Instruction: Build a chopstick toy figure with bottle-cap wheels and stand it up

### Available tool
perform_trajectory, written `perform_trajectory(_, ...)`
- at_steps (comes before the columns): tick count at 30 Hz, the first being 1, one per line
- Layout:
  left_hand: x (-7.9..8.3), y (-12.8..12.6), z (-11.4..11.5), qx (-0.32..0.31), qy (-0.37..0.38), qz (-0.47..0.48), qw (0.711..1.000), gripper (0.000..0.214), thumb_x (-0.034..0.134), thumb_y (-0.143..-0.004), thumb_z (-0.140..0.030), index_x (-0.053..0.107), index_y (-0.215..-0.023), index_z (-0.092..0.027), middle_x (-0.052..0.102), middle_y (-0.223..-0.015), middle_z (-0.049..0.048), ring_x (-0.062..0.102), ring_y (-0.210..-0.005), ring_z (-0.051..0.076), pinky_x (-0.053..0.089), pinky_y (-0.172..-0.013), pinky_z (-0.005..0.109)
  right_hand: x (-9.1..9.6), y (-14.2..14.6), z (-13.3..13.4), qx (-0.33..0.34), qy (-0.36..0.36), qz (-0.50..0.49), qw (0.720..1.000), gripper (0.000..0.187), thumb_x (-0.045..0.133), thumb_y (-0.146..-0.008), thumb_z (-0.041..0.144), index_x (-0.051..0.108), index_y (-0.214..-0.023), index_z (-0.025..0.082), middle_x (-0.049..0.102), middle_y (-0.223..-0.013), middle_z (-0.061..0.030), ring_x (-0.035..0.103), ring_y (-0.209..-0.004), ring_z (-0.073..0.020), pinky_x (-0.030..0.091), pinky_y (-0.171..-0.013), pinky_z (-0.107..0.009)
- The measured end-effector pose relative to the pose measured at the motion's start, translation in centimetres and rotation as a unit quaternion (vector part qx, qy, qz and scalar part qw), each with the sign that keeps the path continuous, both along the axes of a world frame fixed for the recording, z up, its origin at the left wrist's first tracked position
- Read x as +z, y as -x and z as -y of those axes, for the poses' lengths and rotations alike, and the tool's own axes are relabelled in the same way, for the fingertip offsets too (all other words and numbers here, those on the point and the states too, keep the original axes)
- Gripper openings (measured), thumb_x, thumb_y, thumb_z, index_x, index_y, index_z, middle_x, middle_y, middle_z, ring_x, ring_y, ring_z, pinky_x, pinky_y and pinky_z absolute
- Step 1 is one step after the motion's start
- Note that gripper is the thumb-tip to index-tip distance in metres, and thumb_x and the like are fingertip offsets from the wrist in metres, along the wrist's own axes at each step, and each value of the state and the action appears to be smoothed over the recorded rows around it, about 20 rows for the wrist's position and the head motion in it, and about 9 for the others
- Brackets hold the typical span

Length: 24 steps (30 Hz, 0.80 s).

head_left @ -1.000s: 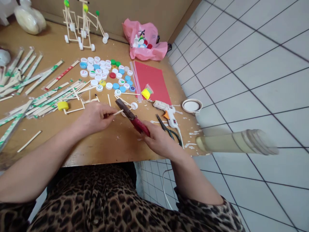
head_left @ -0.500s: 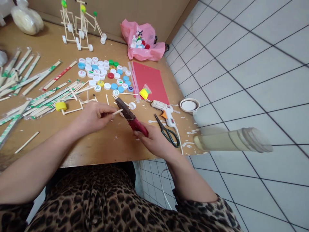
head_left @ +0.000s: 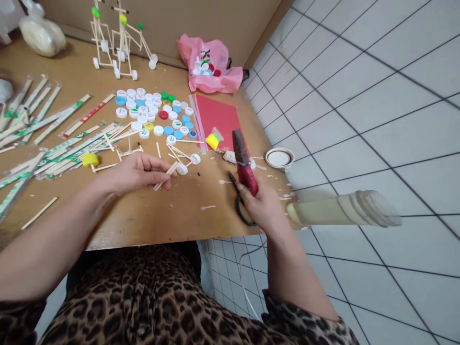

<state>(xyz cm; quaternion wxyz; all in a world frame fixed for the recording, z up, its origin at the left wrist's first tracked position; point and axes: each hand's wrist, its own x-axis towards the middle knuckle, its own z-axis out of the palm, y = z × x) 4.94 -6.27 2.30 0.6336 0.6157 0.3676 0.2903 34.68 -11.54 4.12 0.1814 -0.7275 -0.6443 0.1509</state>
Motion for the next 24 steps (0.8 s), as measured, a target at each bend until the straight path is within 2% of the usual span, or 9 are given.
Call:
perform_trajectory(3, -0.2, -0.1, -0.1, 0.008, 0.007, 0.005, 1.0, 0.023, 0.078, -0.071, -0.039, 0.08, -0.084, -0.021, 0.075, -0.067, 0.004, 0.058, -0.053, 0.011, 0.045, -0.05, 0.022, -1.4, -0.9, 0.5, 0.002, 0.022, 0.069, 0.997, 0.045, 0.053, -0.088, 0.03, 0.063, -0.13, 0.017, 0.072, -0.118, -0.0165, 0.068, -0.107, -0.0323, 0.054, -0.091, -0.046)
perform_trajectory(6, -0.5, -0.1, -0.3, 0.024, 0.027, 0.01, 0.999, 0.023, 0.08, -0.07, -0.038, 0.08, -0.083, -0.019, 0.076, -0.071, 0.0052, 0.062, -0.056, 0.012, 0.049, -0.052, 0.023, -2.5, -1.2, 0.9, 0.014, 0.04, 0.134, 0.99, 0.046, 0.056, -0.09, 0.039, 0.064, -0.13, 0.018, 0.072, -0.114, -0.0172, 0.067, -0.104, -0.033, 0.053, -0.09, -0.046)
perform_trajectory(9, -0.7, -0.2, -0.4, 0.051, 0.06, 0.014, 0.997, 0.024, 0.083, -0.066, -0.036, 0.079, -0.08, -0.018, 0.079, -0.076, 0.0063, 0.065, -0.058, 0.012, 0.053, -0.056, 0.024, -2.8, -0.7, 1.0, -0.001, 0.06, 0.192, 0.98, 0.046, 0.056, -0.093, 0.043, 0.065, -0.128, 0.016, 0.071, -0.112, -0.0193, 0.067, -0.101, -0.0341, 0.052, -0.088, -0.047)
perform_trajectory(13, -0.6, -0.2, -0.6, 0.098, 0.094, 0.029, 0.99, 0.027, 0.09, -0.059, -0.034, 0.077, -0.075, -0.017, 0.078, -0.073, 0.0044, 0.067, -0.059, 0.011, 0.056, -0.059, 0.023, -2.5, 0.8, 0.8, -0.029, 0.086, 0.249, 0.964, 0.048, 0.055, -0.095, 0.041, 0.063, -0.131, 0.011, 0.067, -0.118, -0.0255, 0.065, -0.109, -0.0389, 0.05, -0.093, -0.052)
perform_trajectory(18, -1.1, 0.1, -1.0, 0.129, 0.104, 0.038, 0.985, 0.033, 0.095, -0.056, -0.034, 0.078, -0.079, -0.016, 0.078, -0.073, 0.0037, 0.072, -0.066, 0.015, 0.06, -0.064, 0.026, -2.2, 2.3, 0.3, -0.036, 0.095, 0.257, 0.961, 0.054, 0.053, -0.096, 0.042, 0.057, -0.138, 0.008, 0.063, -0.125, -0.0294, 0.061, -0.117, -0.0421, 0.047, -0.097, -0.055)
perform_trajectory(24, -1.5, 0.4, -1.3, 0.166, 0.111, 0.067, 0.978, 0.03, 0.094, -0.059, -0.031, 0.079, -0.08, -0.016, 0.077, -0.071, 0.003, 0.074, -0.069, 0.016, 0.062, -0.065, 0.026, -3.4, 2.2, -0.2, -0.033, 0.053, 0.228, 0.972, 0.056, 0.059, -0.092, 0.043, 0.058, -0.136, 0.008, 0.061, -0.122, -0.0271, 0.063, -0.111, -0.0386, 0.05, -0.096, -0.055)
